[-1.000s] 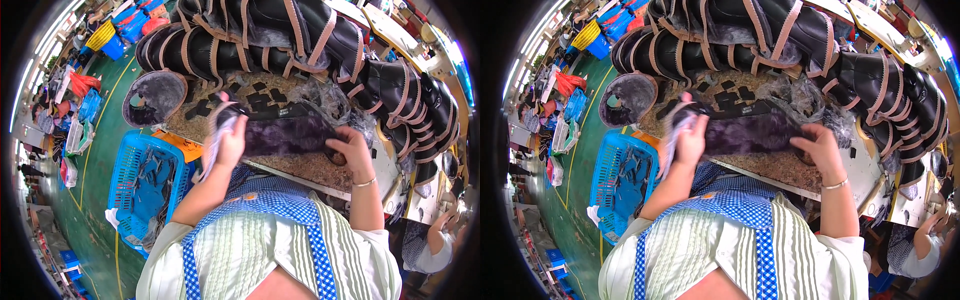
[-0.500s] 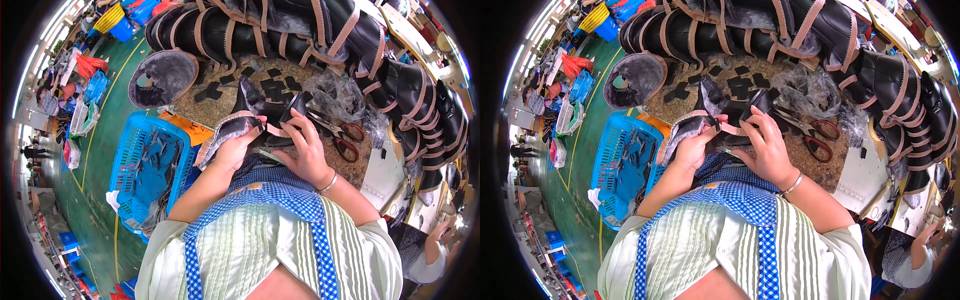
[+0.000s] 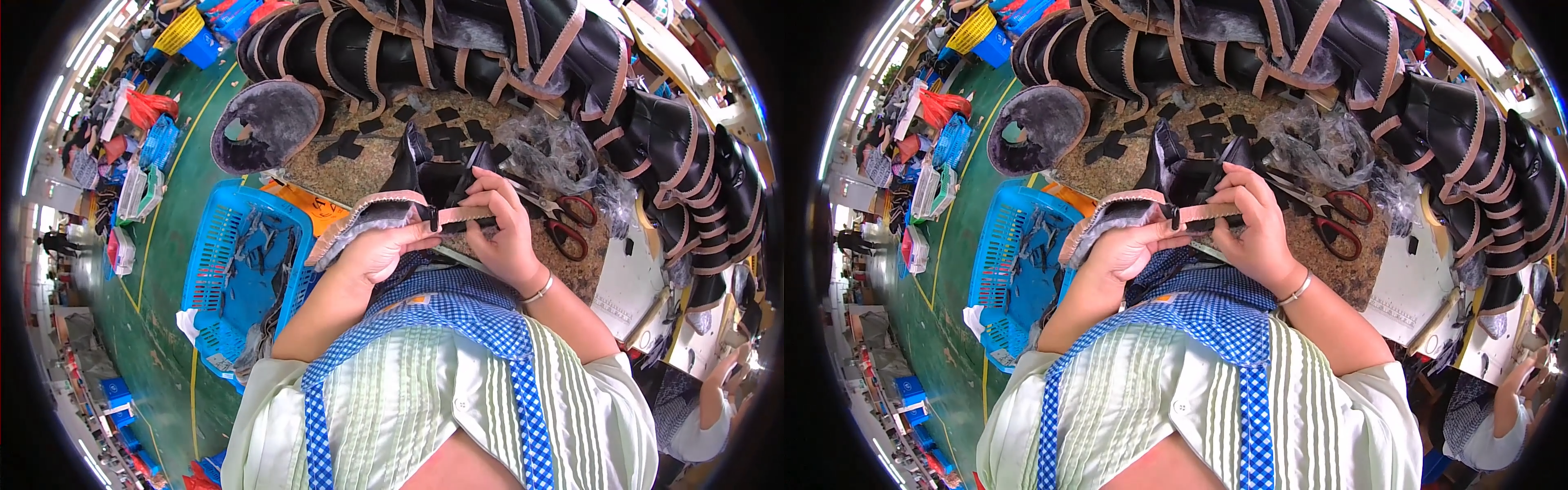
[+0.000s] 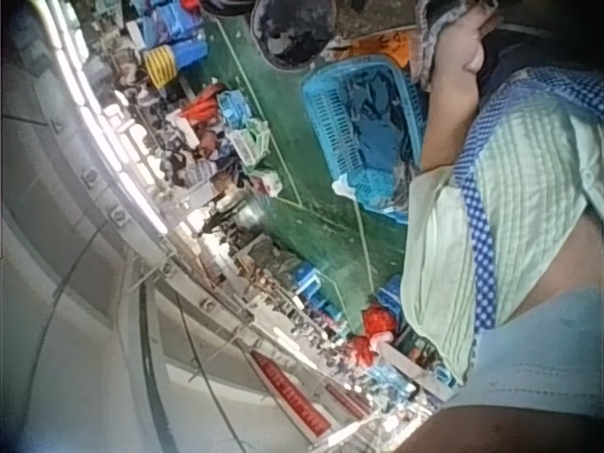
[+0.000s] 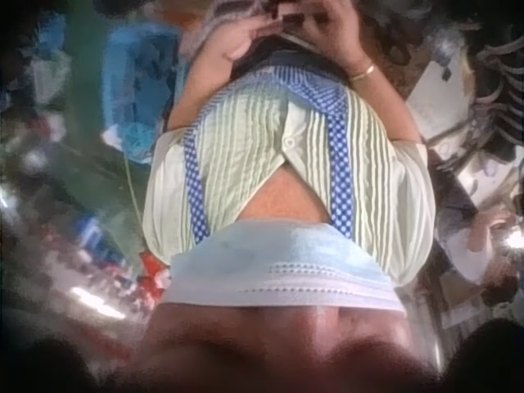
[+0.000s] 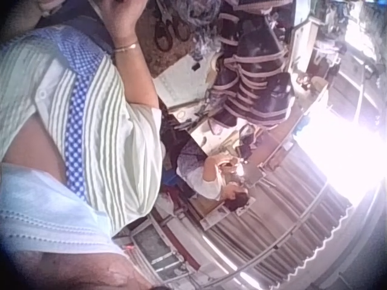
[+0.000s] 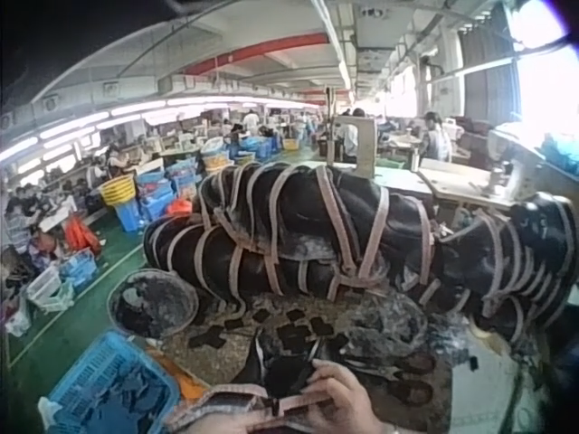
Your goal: Trimming excess material and checking zippers on footwear uppers at a factory workbench.
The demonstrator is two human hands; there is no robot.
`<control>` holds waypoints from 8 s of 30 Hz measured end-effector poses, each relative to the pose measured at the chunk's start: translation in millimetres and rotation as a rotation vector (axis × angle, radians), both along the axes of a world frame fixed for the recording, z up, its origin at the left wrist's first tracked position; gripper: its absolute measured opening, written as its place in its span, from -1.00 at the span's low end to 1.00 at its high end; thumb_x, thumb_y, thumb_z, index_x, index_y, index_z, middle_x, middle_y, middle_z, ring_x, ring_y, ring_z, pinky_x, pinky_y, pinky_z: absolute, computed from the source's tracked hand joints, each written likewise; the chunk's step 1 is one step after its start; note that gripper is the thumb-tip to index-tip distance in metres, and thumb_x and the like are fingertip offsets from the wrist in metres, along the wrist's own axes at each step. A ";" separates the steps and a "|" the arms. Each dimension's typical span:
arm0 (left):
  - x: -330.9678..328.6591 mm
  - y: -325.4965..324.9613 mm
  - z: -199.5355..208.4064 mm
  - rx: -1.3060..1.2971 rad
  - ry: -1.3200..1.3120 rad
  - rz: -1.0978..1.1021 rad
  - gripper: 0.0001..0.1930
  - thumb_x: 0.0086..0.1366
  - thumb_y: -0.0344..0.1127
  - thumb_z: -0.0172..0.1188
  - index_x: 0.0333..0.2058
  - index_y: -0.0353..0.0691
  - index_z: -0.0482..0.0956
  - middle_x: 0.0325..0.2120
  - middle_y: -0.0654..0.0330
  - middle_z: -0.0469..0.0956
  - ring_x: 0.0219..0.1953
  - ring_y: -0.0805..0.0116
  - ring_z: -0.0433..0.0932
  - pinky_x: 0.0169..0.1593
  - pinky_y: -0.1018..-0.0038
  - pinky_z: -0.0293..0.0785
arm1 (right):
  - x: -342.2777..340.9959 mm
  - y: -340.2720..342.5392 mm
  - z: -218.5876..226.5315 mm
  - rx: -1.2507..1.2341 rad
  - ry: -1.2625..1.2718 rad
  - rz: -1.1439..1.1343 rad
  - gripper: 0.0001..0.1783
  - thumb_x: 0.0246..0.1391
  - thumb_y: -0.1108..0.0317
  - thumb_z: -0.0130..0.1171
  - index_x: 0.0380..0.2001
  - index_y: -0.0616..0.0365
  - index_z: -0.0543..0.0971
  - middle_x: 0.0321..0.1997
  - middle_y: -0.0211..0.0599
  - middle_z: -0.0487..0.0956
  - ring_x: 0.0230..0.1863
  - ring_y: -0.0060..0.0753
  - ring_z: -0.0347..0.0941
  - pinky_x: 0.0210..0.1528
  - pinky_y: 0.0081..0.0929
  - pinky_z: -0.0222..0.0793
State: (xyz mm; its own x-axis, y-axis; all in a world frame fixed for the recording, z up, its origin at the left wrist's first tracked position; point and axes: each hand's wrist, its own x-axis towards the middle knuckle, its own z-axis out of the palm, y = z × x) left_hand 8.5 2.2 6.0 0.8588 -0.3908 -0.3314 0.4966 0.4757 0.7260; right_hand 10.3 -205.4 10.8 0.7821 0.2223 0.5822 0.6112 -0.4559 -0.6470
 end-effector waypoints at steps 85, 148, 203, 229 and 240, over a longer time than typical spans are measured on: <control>-5.8 -28.3 -8.0 0.808 -0.795 0.080 -0.80 0.24 -0.34 0.20 -0.19 -0.28 0.56 -0.32 0.12 0.61 -0.28 0.27 0.59 -0.17 0.43 0.46 | -21.3 -0.6 19.8 0.028 0.358 -0.149 -0.83 -0.17 0.46 0.32 -0.41 0.19 0.61 -0.58 -0.29 0.52 -0.61 -0.41 0.46 -0.53 -0.49 0.39; 63.4 -11.4 144.8 1.057 -1.760 -0.564 -0.65 -0.03 -0.05 0.39 -0.50 -0.25 0.59 -0.37 0.22 0.57 -0.17 0.18 0.47 -0.14 0.28 0.33 | 16.0 -40.8 130.8 -0.264 0.000 0.386 -0.79 -0.22 0.44 0.39 -0.46 0.23 0.57 -0.48 -0.22 0.51 -0.31 -0.16 0.42 -0.23 -0.34 0.36; 68.7 -4.3 134.1 0.685 -1.156 -0.677 -0.83 0.11 -0.41 0.25 -0.35 -0.40 0.58 -0.43 0.16 0.47 -0.35 0.31 0.47 -0.26 0.44 0.36 | 8.0 -32.2 100.5 0.178 0.194 0.166 -0.40 -0.09 0.62 0.27 0.09 0.23 0.37 -0.18 -0.39 0.44 -0.11 -0.53 0.37 0.02 -0.60 0.27; 40.9 16.0 65.7 0.366 -0.547 -0.366 -0.67 0.22 -0.47 0.24 -0.06 -0.29 0.38 -0.20 0.23 0.54 -0.14 0.57 0.49 -0.03 0.60 0.39 | -18.1 -71.8 54.9 -0.365 0.135 -0.384 -0.57 -0.17 0.21 0.40 -0.24 0.21 0.57 -0.27 -0.13 0.59 -0.25 -0.05 0.52 -0.18 -0.31 0.46; 49.9 27.3 74.0 0.221 -0.413 -0.446 -0.67 0.21 -0.52 0.22 -0.04 -0.25 0.42 -0.24 0.31 0.52 -0.13 0.60 0.47 -0.01 0.62 0.38 | -52.4 -114.7 5.3 -0.724 0.163 -0.564 -0.45 -0.30 0.67 0.15 -0.08 0.19 0.47 -0.18 -0.12 0.46 -0.11 0.03 0.37 -0.02 -0.21 0.31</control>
